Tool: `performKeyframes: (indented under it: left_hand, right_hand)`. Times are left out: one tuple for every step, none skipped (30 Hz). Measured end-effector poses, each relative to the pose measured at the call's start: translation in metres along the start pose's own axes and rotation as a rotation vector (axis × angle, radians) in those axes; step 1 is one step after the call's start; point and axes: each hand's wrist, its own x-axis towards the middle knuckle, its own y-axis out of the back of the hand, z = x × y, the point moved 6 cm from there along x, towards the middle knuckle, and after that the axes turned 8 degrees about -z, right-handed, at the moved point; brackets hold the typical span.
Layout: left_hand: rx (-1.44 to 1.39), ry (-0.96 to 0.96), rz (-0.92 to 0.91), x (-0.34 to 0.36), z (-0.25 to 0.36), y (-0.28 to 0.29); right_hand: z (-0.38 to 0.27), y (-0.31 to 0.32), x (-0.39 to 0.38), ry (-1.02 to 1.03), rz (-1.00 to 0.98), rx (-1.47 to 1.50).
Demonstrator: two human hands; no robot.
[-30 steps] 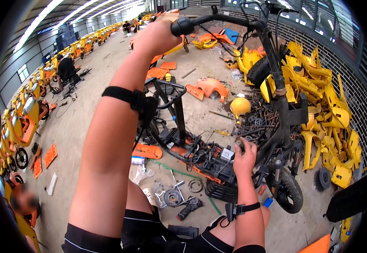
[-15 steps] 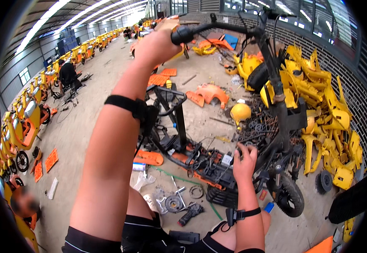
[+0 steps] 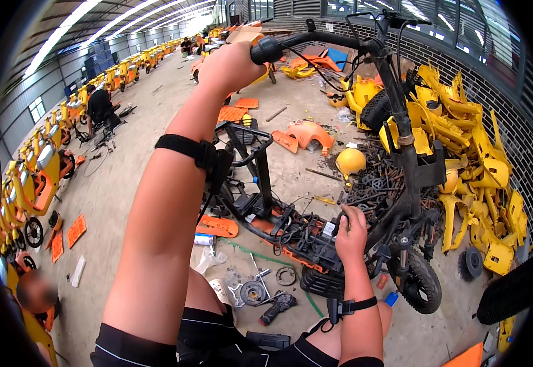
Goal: The person manipulates electrical wires and connectors on a motorcycle frame by hand. They move wires around the chassis and press them into place.
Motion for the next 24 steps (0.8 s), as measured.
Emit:
performKeyframes:
  left_hand:
    - [0.005, -0.007, 0.007, -0.001, 0.000, 0.000]
    - [0.005, -0.011, 0.010, -0.001, 0.000, -0.001]
    - [0.004, -0.015, 0.012, -0.001, -0.001, -0.001]
    - [0.004, -0.019, 0.015, -0.001, -0.002, -0.002]
    - [0.001, -0.018, 0.018, -0.001, -0.001, -0.002]
    - [-0.002, -0.017, 0.021, 0.000, 0.000, -0.003]
    - [-0.005, -0.016, 0.024, 0.000, 0.000, -0.003]
    - [-0.003, -0.015, 0.021, 0.000, -0.001, -0.003]
    - [0.000, -0.013, 0.019, 0.000, -0.002, -0.003]
    - [0.003, -0.011, 0.016, -0.001, -0.003, -0.002]
    - [0.003, -0.014, 0.018, 0.000, -0.002, -0.002]
    - [0.004, -0.016, 0.019, 0.000, -0.002, -0.002]
    - [0.005, -0.018, 0.020, 0.001, -0.002, -0.003]
    - [0.002, -0.018, 0.017, 0.000, -0.001, -0.003]
    - [-0.001, -0.019, 0.014, 0.000, 0.001, -0.002]
    - [-0.003, -0.019, 0.011, -0.001, 0.002, -0.002]
    - [0.003, -0.019, 0.015, -0.001, 0.001, -0.002]
    - [0.010, -0.019, 0.019, -0.001, 0.000, -0.002]
    - [0.016, -0.019, 0.023, -0.001, -0.001, -0.002]
    - [0.015, -0.017, 0.024, -0.001, -0.001, -0.002]
    - [0.014, -0.015, 0.025, 0.000, -0.001, -0.002]
    - [0.013, -0.013, 0.026, 0.000, -0.001, -0.002]
    - [0.014, -0.012, 0.026, 0.001, -0.001, -0.003]
    - [0.015, -0.012, 0.026, 0.001, 0.000, -0.003]
  right_hand:
    - [0.002, 0.001, -0.001, 0.020, 0.015, 0.022]
    - [0.000, 0.001, 0.000, 0.012, 0.021, 0.008]
    - [-0.004, 0.002, 0.001, 0.004, 0.027, -0.005]
    - [-0.006, 0.002, 0.001, -0.003, 0.034, -0.019]
    - [-0.002, 0.002, 0.000, -0.020, 0.043, -0.031]
    - [0.003, 0.001, -0.001, -0.036, 0.053, -0.043]
    - [0.006, 0.001, -0.003, -0.052, 0.062, -0.055]
    - [0.005, 0.000, -0.002, -0.054, 0.053, -0.038]
    - [0.004, -0.001, -0.002, -0.056, 0.044, -0.022]
    - [0.003, -0.002, -0.001, -0.058, 0.034, -0.005]
    - [0.003, -0.002, -0.001, -0.052, 0.036, 0.010]
    - [0.003, -0.001, 0.000, -0.046, 0.038, 0.025]
    - [0.003, -0.002, 0.001, -0.040, 0.039, 0.041]
    - [0.004, -0.001, 0.001, -0.039, 0.051, 0.026]
    - [0.004, -0.001, 0.001, -0.038, 0.063, 0.012]
    - [0.005, -0.001, 0.000, -0.037, 0.075, -0.003]
    - [0.004, -0.002, 0.000, -0.037, 0.064, 0.008]
    - [0.003, -0.003, 0.000, -0.036, 0.053, 0.019]
    - [0.002, -0.005, 0.000, -0.035, 0.042, 0.029]
    - [0.000, -0.005, 0.000, -0.035, 0.040, 0.023]
    - [-0.001, -0.004, -0.001, -0.035, 0.037, 0.016]
    - [-0.002, -0.004, -0.001, -0.034, 0.035, 0.009]
    - [-0.002, -0.003, -0.001, -0.029, 0.038, 0.005]
    - [-0.003, -0.003, -0.001, -0.023, 0.041, 0.000]
